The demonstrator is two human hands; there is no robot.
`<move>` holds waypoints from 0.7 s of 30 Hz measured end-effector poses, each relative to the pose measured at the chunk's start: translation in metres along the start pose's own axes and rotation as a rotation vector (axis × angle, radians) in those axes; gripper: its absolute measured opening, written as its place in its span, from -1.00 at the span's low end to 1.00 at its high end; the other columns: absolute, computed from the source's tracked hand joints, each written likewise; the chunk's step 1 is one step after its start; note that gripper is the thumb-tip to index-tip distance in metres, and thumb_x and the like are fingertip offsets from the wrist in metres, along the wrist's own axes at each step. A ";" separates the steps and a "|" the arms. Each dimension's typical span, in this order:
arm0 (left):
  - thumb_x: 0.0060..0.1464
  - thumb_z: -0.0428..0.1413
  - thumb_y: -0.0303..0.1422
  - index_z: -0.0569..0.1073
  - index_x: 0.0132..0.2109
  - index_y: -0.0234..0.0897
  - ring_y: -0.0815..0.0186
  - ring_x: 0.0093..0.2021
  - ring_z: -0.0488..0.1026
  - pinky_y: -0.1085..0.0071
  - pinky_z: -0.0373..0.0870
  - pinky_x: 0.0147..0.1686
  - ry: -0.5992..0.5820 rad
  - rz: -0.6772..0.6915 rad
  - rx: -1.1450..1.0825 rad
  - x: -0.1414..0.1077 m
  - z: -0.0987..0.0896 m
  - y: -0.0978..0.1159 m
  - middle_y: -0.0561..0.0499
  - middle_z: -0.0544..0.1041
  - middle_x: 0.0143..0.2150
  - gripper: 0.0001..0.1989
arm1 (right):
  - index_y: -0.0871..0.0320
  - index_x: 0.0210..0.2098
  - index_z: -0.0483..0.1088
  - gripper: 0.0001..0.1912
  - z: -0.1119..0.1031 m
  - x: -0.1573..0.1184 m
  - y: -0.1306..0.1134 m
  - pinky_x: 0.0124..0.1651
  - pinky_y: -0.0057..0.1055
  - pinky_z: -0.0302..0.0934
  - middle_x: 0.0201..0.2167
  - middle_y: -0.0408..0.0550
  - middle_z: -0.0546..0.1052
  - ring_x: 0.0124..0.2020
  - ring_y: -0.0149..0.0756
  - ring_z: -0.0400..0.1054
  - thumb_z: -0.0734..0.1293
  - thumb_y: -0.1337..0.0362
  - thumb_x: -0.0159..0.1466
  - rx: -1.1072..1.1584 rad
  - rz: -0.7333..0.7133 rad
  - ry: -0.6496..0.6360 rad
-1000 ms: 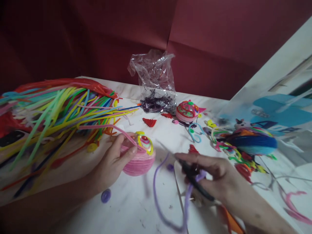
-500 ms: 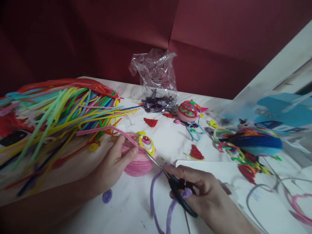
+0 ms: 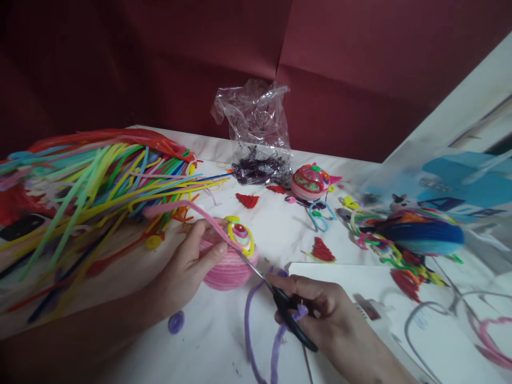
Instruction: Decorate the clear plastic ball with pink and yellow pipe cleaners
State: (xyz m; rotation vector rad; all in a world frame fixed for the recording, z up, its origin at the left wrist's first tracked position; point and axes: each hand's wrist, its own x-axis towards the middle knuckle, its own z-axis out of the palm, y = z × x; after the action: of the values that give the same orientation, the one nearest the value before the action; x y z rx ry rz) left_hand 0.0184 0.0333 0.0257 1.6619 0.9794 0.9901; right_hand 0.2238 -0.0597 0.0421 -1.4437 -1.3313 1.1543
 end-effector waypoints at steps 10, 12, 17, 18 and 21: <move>0.16 -0.02 -0.27 0.27 -0.05 -0.23 0.12 0.02 0.29 0.08 0.22 0.06 0.008 0.012 0.053 0.000 0.000 -0.002 -0.14 0.36 -0.03 -0.76 | -0.09 -0.14 0.55 -0.69 -0.008 -0.005 0.019 -0.48 -0.57 0.34 -0.49 -0.10 0.55 -0.53 -0.38 0.40 0.42 0.21 0.10 -0.102 -0.086 0.037; 0.16 -0.02 -0.27 0.28 -0.05 -0.23 0.11 0.02 0.29 0.08 0.22 0.06 0.015 0.009 0.061 0.000 0.000 -0.001 -0.14 0.35 -0.04 -0.77 | -0.09 -0.14 0.55 -0.68 -0.004 -0.004 0.019 -0.50 -0.58 0.32 -0.52 -0.11 0.53 -0.55 -0.39 0.37 0.43 0.23 0.08 -0.108 -0.088 0.062; 0.16 -0.01 -0.27 0.28 -0.08 -0.23 0.14 0.01 0.30 0.12 0.23 0.06 0.013 0.015 0.048 0.000 0.000 -0.001 -0.11 0.36 -0.07 -0.79 | -0.21 -0.18 0.54 -0.57 0.006 0.000 0.006 -0.51 -0.62 0.31 -0.56 -0.18 0.53 -0.57 -0.42 0.37 0.38 0.40 0.01 -0.141 -0.158 0.067; 0.16 -0.01 -0.27 0.28 -0.08 -0.22 0.15 0.00 0.31 0.13 0.23 0.06 0.014 0.017 0.042 0.001 0.000 -0.001 -0.11 0.36 -0.07 -0.79 | -0.20 -0.18 0.54 -0.56 0.006 0.001 0.003 -0.52 -0.63 0.31 -0.57 -0.18 0.53 -0.58 -0.43 0.37 0.37 0.41 0.00 -0.159 -0.170 0.066; 0.15 0.00 -0.27 0.27 -0.06 -0.23 0.17 0.00 0.32 0.13 0.23 0.06 0.007 0.009 0.022 0.002 0.000 -0.001 -0.11 0.36 -0.05 -0.77 | -0.13 -0.19 0.55 -0.58 0.007 0.002 -0.002 -0.55 -0.64 0.30 -0.61 -0.16 0.53 -0.61 -0.43 0.37 0.38 0.40 -0.01 -0.201 -0.186 0.079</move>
State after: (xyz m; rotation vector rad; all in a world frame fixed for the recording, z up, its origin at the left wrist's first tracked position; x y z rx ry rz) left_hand 0.0188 0.0352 0.0251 1.6832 0.9920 0.9949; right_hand 0.2168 -0.0573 0.0424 -1.4551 -1.5251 0.8538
